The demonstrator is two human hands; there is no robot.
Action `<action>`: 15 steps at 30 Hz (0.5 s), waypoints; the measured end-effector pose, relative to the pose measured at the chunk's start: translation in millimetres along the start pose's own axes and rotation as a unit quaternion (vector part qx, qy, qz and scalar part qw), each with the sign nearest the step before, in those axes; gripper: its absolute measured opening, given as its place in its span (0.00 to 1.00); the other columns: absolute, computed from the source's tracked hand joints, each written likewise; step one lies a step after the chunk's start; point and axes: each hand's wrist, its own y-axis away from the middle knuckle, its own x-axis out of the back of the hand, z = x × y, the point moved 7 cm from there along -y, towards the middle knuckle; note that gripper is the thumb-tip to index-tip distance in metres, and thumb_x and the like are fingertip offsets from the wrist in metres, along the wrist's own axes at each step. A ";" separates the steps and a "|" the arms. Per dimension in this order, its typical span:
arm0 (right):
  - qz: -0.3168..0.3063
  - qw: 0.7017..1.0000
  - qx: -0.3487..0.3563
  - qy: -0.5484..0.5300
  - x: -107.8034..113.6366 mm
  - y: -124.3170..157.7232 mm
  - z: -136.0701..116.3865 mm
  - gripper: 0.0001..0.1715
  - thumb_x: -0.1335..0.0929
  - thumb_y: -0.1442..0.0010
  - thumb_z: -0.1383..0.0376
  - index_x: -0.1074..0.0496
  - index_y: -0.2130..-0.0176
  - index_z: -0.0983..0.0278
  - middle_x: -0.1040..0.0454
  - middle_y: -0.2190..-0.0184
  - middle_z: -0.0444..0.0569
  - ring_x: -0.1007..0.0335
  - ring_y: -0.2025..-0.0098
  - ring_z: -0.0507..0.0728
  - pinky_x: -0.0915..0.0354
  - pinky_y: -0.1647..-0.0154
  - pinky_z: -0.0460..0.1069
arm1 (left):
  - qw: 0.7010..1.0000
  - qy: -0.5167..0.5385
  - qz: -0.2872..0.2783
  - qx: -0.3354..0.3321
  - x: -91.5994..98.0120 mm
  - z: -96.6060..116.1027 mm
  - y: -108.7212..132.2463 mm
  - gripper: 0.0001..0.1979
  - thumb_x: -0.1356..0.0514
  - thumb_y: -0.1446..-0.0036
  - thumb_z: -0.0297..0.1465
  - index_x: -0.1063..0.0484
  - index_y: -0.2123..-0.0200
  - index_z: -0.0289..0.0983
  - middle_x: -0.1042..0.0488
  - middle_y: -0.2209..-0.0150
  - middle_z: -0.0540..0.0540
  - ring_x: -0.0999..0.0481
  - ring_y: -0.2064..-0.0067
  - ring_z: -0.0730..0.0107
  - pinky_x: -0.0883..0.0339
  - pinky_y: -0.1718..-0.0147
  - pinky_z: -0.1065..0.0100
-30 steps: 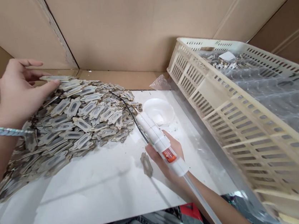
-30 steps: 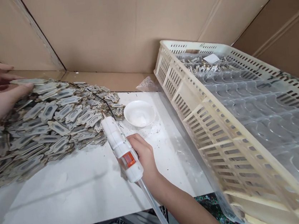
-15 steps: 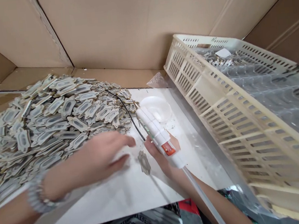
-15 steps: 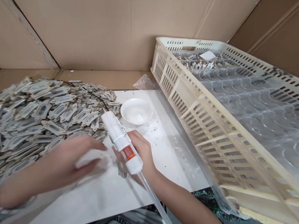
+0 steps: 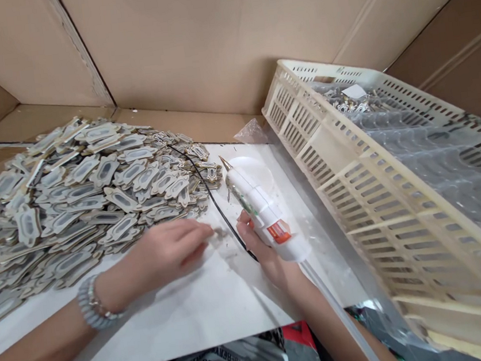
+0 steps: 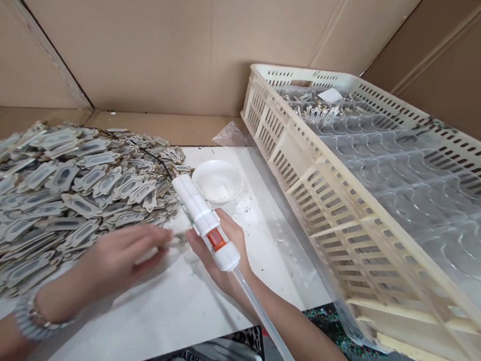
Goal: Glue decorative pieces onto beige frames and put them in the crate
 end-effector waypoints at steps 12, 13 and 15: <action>-0.106 0.989 0.100 -0.010 -23.3 6.7 -0.2 0.08 0.30 0.47 0.72 0.32 0.72 0.61 0.29 0.68 0.43 0.32 0.69 0.51 0.37 0.69 0.45 | 0.943 -0.255 0.212 -0.012 72.3 -2.1 9.6 0.14 0.29 0.52 0.21 0.24 0.62 0.34 0.17 0.66 0.41 0.17 0.66 0.60 0.22 0.63 0.62; -0.112 0.988 0.102 -0.010 -24.0 7.5 0.6 0.08 0.30 0.48 0.73 0.30 0.71 0.61 0.29 0.68 0.43 0.31 0.68 0.51 0.37 0.68 0.45 | 0.943 -0.257 0.212 -0.018 72.7 -1.0 10.0 0.13 0.28 0.53 0.21 0.24 0.63 0.34 0.17 0.66 0.40 0.18 0.66 0.60 0.22 0.64 0.61; -0.119 0.987 0.105 -0.011 -24.6 8.4 1.3 0.08 0.30 0.49 0.74 0.29 0.70 0.61 0.29 0.67 0.43 0.31 0.68 0.51 0.37 0.68 0.45 | 0.941 -0.262 0.213 -0.028 73.3 1.0 10.5 0.13 0.28 0.54 0.21 0.23 0.64 0.33 0.17 0.67 0.39 0.18 0.67 0.59 0.22 0.65 0.60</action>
